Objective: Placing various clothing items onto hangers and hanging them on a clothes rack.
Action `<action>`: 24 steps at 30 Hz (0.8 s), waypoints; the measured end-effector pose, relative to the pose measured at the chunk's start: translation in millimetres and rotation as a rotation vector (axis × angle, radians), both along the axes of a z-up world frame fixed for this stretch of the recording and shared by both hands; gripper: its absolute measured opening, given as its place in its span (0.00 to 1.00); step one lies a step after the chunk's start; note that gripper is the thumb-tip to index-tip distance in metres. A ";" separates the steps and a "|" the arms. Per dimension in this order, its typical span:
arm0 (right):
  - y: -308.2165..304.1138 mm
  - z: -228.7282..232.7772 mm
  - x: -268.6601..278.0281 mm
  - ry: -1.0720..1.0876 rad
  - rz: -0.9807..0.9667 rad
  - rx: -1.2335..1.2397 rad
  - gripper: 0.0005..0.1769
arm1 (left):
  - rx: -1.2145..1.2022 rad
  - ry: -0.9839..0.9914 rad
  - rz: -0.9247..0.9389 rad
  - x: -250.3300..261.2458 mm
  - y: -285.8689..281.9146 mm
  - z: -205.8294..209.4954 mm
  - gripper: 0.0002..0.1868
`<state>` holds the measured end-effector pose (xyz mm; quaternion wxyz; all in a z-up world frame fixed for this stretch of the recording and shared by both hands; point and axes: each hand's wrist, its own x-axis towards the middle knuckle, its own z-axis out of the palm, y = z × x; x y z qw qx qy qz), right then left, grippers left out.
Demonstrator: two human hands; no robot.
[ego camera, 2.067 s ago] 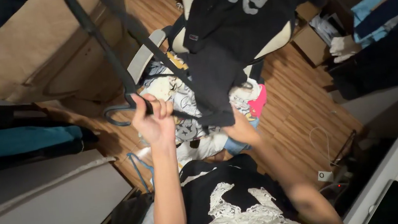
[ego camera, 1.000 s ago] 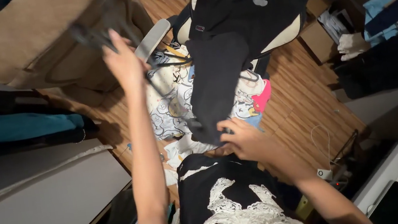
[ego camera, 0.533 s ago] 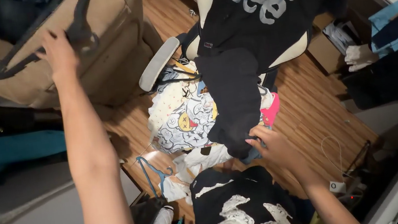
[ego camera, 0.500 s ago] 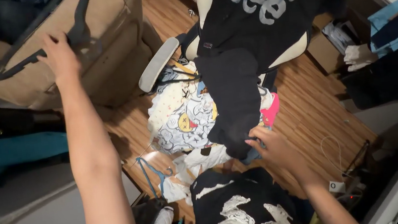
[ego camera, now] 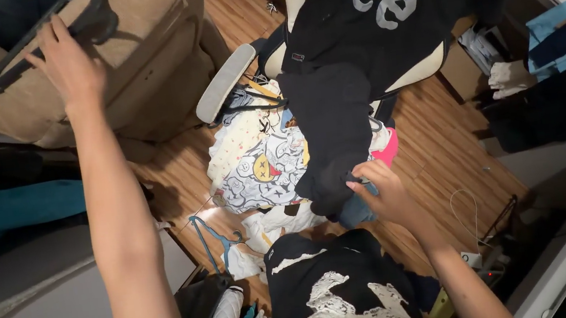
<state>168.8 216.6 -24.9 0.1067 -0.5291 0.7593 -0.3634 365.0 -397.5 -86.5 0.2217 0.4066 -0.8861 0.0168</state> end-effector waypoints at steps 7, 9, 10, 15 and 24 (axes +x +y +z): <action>-40.7 24.8 -10.2 -0.330 -0.209 0.067 0.11 | 0.171 0.356 -0.359 -61.4 267.7 110.2 0.30; -60.2 28.8 -20.3 -0.811 -0.278 -0.026 0.09 | 1.210 -0.001 -0.653 -77.2 357.4 91.0 0.67; -61.6 21.2 -28.7 -0.811 -0.287 -0.032 0.09 | 1.209 -0.008 -0.662 -81.7 388.7 68.5 0.67; -69.2 4.9 -116.2 -0.813 -0.224 -0.079 0.12 | 1.028 0.200 -0.604 -95.9 471.1 -2.8 0.17; -82.6 -4.2 -483.6 0.426 -0.523 -0.221 0.27 | 0.358 0.262 0.039 -17.7 461.8 83.0 0.14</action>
